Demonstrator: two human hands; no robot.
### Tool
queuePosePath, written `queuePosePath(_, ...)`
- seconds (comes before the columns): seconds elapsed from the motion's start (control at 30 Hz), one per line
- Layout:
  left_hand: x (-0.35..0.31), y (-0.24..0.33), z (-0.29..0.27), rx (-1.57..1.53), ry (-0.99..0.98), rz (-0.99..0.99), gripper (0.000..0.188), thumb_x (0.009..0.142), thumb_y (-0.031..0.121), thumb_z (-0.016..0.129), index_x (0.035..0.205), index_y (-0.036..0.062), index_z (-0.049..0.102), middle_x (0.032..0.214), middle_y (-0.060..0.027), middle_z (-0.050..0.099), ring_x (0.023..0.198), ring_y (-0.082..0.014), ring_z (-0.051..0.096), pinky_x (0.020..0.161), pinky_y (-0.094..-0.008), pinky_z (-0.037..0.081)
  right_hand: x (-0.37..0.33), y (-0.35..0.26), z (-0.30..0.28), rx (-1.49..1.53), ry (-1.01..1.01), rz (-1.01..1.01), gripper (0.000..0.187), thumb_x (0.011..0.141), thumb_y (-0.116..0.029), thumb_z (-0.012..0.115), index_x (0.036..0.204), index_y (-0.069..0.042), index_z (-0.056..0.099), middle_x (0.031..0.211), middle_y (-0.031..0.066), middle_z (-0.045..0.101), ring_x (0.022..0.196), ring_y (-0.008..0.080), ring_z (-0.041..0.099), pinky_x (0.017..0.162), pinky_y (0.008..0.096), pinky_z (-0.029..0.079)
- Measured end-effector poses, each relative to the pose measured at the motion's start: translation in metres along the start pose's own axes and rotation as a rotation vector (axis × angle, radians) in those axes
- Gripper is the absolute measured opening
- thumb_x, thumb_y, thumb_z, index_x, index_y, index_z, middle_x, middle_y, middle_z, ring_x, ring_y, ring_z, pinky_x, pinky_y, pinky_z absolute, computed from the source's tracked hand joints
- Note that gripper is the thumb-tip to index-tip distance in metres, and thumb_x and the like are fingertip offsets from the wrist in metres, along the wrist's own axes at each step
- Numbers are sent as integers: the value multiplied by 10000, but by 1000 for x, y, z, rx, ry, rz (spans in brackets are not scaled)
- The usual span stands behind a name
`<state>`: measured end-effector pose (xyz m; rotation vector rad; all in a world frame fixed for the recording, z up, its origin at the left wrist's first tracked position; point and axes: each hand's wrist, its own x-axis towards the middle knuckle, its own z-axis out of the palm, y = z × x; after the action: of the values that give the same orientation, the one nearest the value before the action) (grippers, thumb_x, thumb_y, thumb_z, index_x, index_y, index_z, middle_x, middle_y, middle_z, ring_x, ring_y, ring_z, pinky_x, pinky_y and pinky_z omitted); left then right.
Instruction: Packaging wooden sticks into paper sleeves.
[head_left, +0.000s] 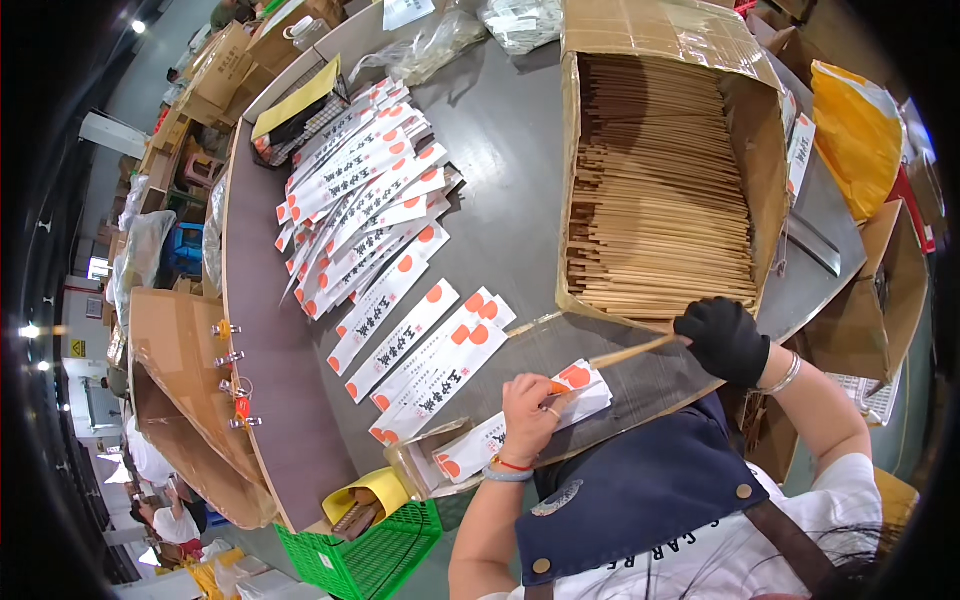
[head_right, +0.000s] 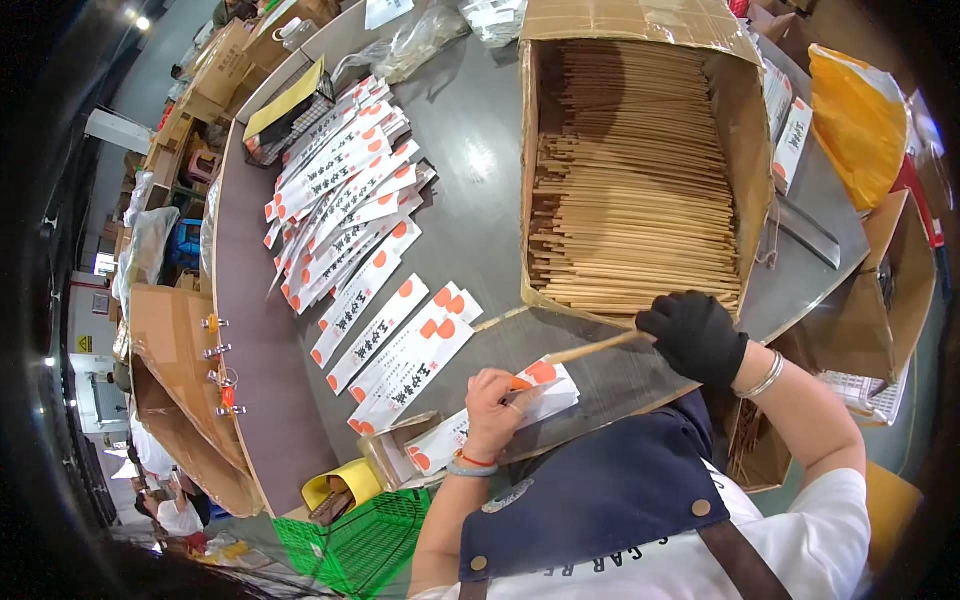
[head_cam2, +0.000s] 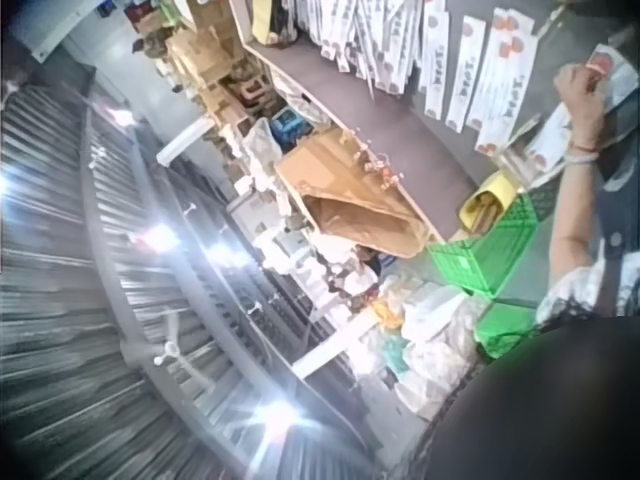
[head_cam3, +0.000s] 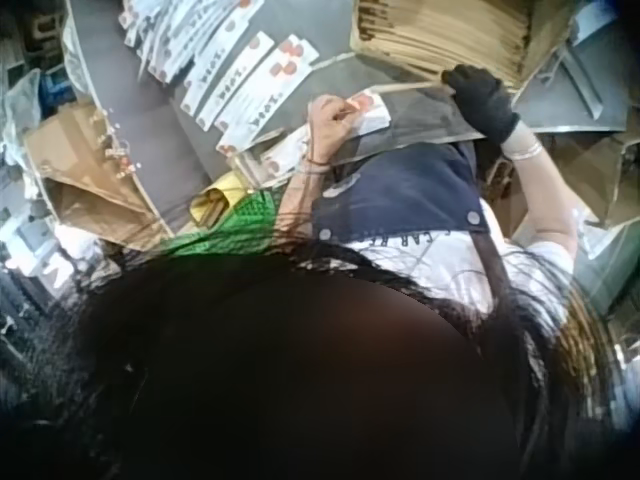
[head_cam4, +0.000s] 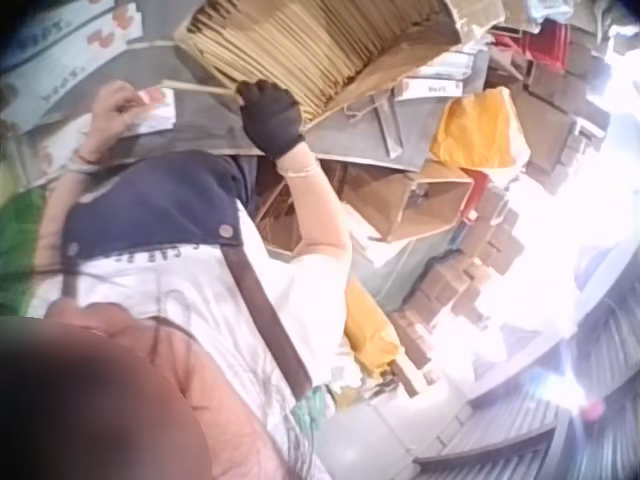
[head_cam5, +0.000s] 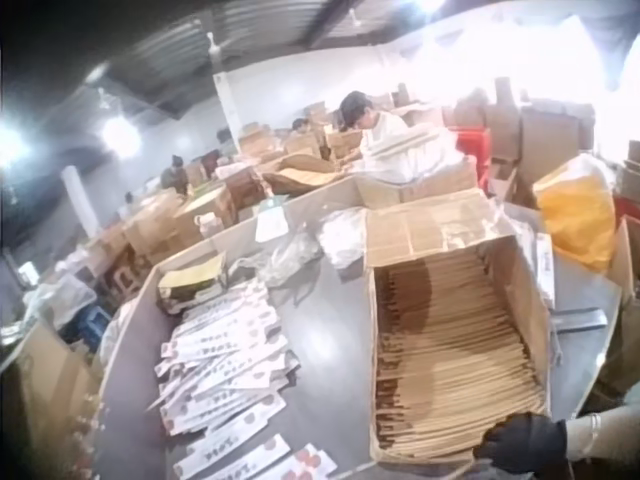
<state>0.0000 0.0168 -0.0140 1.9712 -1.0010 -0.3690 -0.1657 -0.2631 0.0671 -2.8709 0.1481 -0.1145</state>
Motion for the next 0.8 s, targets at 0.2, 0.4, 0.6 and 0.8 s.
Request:
queuePosePath(0.2,4,2,-8,-56,-40,53,147,767,209,784,874,124,731,828,-9,623,788,-200,553,757,-332,370,-5,-6,-2,86,-30,-66,169,758,-161,706,900,-137,617,777,69,605,722,285,631,613,406,500)
queuePosePath(0.4,26,47,5,172,-35,333,143,780,170,747,914,135,711,857,-11,643,796,-202,594,739,-338,420,17,-37,5,-16,-256,-183,253,767,-109,666,1019,-101,674,781,105,642,684,325,631,621,449,511)
queuePosePath(0.6,40,76,-7,302,-68,499,108,822,147,645,916,95,643,840,-48,636,749,-227,602,703,-354,434,13,-52,11,708,226,35,562,898,-128,610,1424,-44,431,1210,228,558,1101,397,561,960,432,457)
queuePosePath(0.8,36,41,-30,535,78,215,288,806,236,721,1072,131,698,1008,-77,610,995,-272,543,868,-420,407,10,14,25,340,253,100,390,826,-126,669,1196,-24,601,1044,152,620,997,338,583,877,410,487)
